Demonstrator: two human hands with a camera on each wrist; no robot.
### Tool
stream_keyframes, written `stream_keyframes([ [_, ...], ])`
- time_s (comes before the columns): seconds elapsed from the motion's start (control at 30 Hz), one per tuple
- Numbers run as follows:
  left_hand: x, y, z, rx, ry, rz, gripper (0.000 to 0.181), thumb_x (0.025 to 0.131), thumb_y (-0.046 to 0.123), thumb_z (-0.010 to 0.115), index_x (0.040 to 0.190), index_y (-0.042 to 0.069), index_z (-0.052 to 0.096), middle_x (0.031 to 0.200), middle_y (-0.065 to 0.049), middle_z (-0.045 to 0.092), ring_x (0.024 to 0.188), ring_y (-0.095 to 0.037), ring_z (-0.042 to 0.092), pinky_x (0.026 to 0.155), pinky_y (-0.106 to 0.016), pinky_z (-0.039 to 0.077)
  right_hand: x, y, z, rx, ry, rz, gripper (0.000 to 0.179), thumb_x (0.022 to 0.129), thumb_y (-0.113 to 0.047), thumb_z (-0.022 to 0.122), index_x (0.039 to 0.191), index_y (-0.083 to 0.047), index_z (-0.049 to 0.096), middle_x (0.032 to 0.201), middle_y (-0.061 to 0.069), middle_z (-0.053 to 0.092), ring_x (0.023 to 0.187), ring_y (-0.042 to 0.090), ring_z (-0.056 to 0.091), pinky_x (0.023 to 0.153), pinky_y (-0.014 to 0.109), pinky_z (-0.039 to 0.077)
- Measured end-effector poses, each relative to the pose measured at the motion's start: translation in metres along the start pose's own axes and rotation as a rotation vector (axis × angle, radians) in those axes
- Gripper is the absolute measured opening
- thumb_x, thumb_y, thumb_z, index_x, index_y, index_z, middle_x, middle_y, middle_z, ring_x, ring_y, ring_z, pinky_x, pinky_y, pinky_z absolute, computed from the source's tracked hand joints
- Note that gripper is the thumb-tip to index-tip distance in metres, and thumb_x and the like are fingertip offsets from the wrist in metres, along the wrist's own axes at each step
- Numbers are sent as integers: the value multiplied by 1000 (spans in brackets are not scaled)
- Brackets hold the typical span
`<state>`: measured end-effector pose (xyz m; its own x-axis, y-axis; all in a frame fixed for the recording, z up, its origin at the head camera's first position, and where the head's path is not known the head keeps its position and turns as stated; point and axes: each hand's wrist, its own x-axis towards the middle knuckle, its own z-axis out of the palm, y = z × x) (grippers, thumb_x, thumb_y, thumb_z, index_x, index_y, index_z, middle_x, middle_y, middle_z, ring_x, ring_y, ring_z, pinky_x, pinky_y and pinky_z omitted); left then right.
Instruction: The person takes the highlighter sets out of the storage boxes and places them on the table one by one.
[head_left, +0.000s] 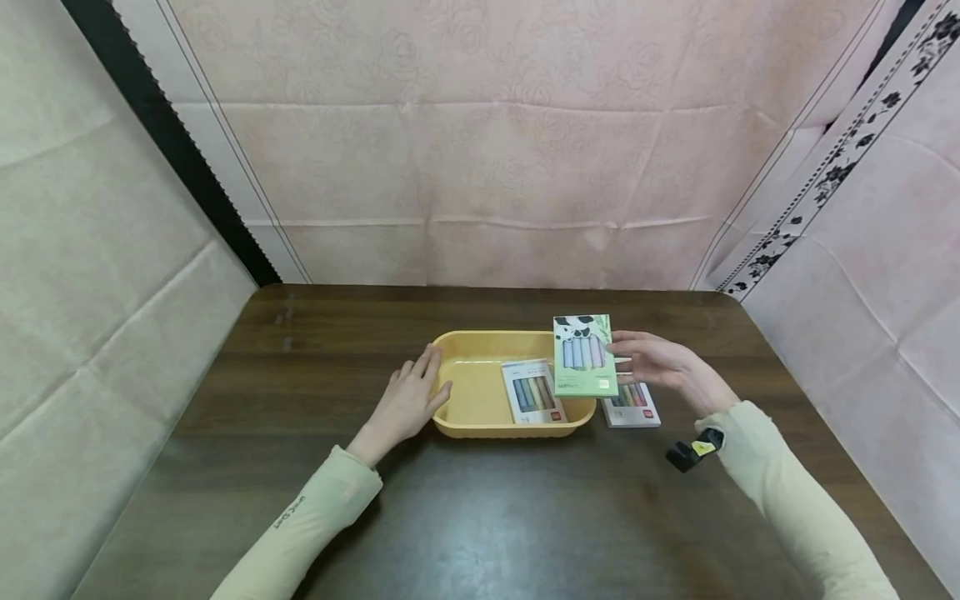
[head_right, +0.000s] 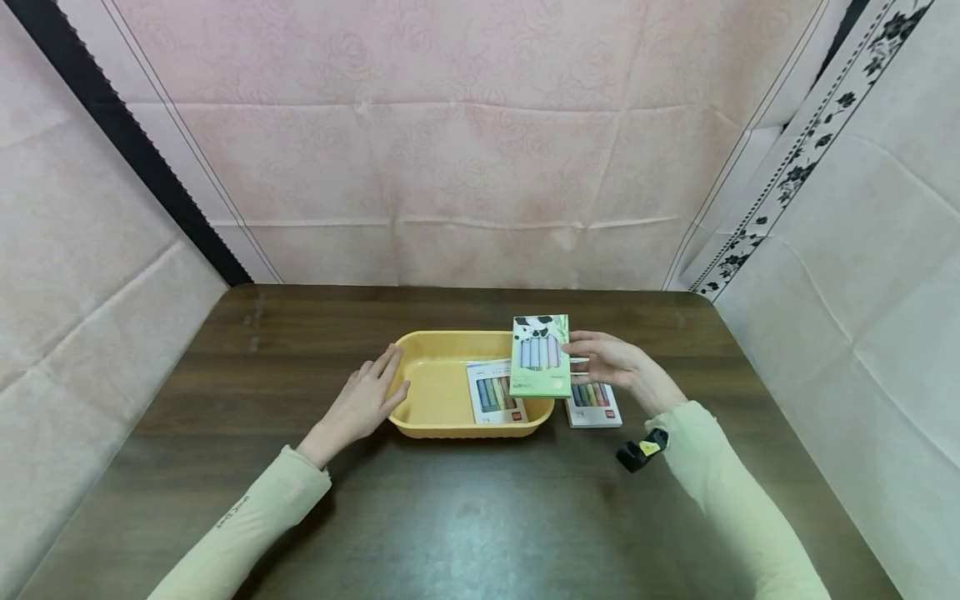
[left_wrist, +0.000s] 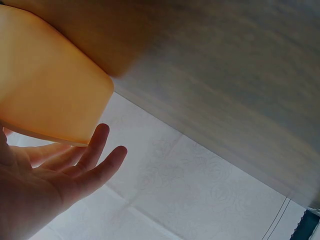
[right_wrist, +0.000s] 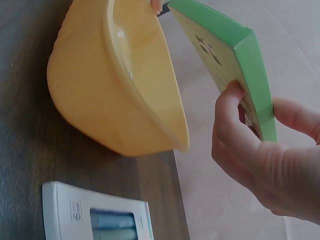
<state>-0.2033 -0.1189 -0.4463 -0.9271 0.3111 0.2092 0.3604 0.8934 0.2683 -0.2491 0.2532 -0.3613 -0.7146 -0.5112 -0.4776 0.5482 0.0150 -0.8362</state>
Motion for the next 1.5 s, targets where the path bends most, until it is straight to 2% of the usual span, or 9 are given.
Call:
stream_keyframes([
  [0.2,-1,0,1,-5,-3,-4,61,92,39,40,141,6,25,144,-15,30,112,-37,46,91,-53,37,-6,3,-11,9,19,5,55,95,-7,36,139,-4,3,99,2,59,93,16,58,80,35,48],
  [0.47,-3,2,2,-21,-5,-8,61,92,38,41,141,5,25,144,-15,29,112,-37,46,90,-53,37,-13,8,-28,-32,59,-6,34,94,-7,39,125,-9,25,98,1,61,93,14,58,80,35,48],
  [0.73,-2,2,0,-22,-7,-9,61,92,38,42,141,5,25,144,-15,29,114,-37,45,92,-55,36,-19,11,-41,-72,54,-18,23,94,-6,38,116,-13,34,96,-1,63,91,13,61,79,34,48],
  [1.5,0,0,-1,-14,10,0,59,92,38,42,139,4,29,143,-16,31,110,-37,47,89,-53,38,-33,12,-78,-50,109,23,28,94,-8,40,119,-14,30,96,-1,63,92,14,60,81,36,48],
])
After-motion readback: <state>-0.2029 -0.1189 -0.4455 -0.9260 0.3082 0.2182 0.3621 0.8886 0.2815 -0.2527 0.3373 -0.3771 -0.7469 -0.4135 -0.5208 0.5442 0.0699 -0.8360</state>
